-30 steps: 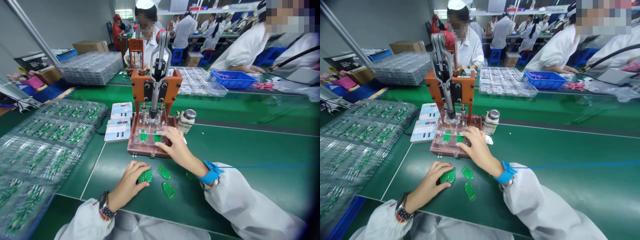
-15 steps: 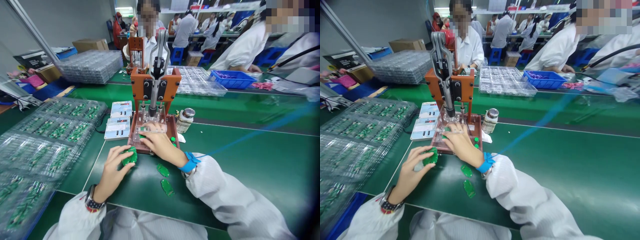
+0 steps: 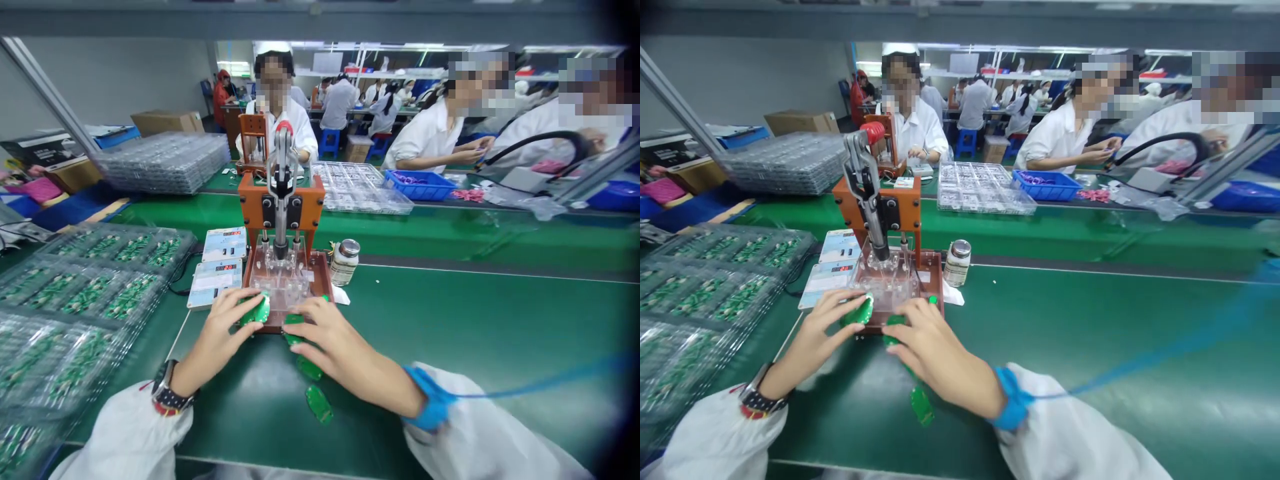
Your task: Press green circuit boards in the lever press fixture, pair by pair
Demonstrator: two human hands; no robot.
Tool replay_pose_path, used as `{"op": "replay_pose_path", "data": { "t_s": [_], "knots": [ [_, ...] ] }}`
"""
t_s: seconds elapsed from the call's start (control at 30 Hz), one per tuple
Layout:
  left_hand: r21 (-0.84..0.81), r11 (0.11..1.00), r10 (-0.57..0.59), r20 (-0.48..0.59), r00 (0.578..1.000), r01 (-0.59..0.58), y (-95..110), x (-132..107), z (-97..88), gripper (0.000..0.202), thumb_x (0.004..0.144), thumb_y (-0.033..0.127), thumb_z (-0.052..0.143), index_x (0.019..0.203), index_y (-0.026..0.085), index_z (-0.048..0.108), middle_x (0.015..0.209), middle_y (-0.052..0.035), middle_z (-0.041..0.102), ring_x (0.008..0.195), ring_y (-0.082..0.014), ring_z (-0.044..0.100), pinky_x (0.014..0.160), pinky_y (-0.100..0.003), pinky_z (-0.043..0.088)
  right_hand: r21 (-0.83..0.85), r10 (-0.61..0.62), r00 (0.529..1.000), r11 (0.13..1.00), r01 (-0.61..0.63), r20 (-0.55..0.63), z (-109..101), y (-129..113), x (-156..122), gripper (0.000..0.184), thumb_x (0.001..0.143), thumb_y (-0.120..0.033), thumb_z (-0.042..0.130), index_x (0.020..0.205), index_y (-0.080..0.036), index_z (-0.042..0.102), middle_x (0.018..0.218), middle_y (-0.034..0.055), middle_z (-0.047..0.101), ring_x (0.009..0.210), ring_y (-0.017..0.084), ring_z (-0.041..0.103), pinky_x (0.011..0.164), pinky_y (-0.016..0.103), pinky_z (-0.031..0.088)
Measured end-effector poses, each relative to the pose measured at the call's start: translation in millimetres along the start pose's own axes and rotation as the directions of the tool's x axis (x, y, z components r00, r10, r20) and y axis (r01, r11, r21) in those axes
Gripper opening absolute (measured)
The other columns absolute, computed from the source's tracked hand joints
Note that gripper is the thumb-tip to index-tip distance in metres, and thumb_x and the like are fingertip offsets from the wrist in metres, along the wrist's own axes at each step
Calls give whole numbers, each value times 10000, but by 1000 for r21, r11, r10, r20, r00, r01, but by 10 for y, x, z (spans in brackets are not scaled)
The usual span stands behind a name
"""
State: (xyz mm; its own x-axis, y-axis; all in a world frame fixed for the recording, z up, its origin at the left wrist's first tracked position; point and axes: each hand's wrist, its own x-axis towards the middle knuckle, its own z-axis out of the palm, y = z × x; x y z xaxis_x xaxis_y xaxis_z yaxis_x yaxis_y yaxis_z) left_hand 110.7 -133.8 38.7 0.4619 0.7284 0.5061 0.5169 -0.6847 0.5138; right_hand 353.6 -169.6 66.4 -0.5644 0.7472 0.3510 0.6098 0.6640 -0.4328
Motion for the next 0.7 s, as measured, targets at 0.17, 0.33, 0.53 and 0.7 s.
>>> {"op": "replay_pose_path", "data": {
  "t_s": [0.17, 0.33, 0.53, 0.7],
  "knots": [
    [-35, 999, 46, 225, 973, -40, -18, 127, 102, 380, 943, 267, 513, 1322, 263, 487, 1265, -78, 564, 1149, -256, 477, 982, -455, 406, -102, 234, 946, 960, -262, -226, -926, 755, -326, 243, 863, -411, 597, 1038, -262, 676, 1032, 61, 651, 997, 242, 585, 873, 415, 489],
    [27, 999, -42, 272, 961, 36, -24, 252, 222, 349, 943, 290, 503, 1285, 222, 480, 1247, -97, 566, 1160, -277, 485, 975, -460, 398, -204, 572, 673, 671, -713, -470, -1365, 1841, -198, 215, 777, -338, 650, 892, -167, 711, 922, 126, 676, 875, 301, 614, 796, 453, 473],
    [86, 996, -20, 227, 974, 1, 78, 506, 308, 326, 909, 235, 551, 1227, 208, 485, 1174, -88, 548, 1119, -278, 487, 952, -446, 401, -250, 396, 674, 716, -652, -623, -1061, 1749, 121, 362, 813, -313, 591, 1133, -145, 613, 1303, 183, 503, 1203, 371, 438, 926, 555, 371],
    [98, 995, -16, 271, 962, -11, 97, 580, 299, 404, 892, 237, 592, 1274, 239, 462, 1192, -71, 549, 1109, -274, 483, 963, -445, 379, -267, -19, 801, 947, -177, -598, -410, 845, 164, 206, 928, -242, 441, 893, -190, 637, 917, 75, 663, 917, 212, 579, 836, 389, 446]
  ]
}}
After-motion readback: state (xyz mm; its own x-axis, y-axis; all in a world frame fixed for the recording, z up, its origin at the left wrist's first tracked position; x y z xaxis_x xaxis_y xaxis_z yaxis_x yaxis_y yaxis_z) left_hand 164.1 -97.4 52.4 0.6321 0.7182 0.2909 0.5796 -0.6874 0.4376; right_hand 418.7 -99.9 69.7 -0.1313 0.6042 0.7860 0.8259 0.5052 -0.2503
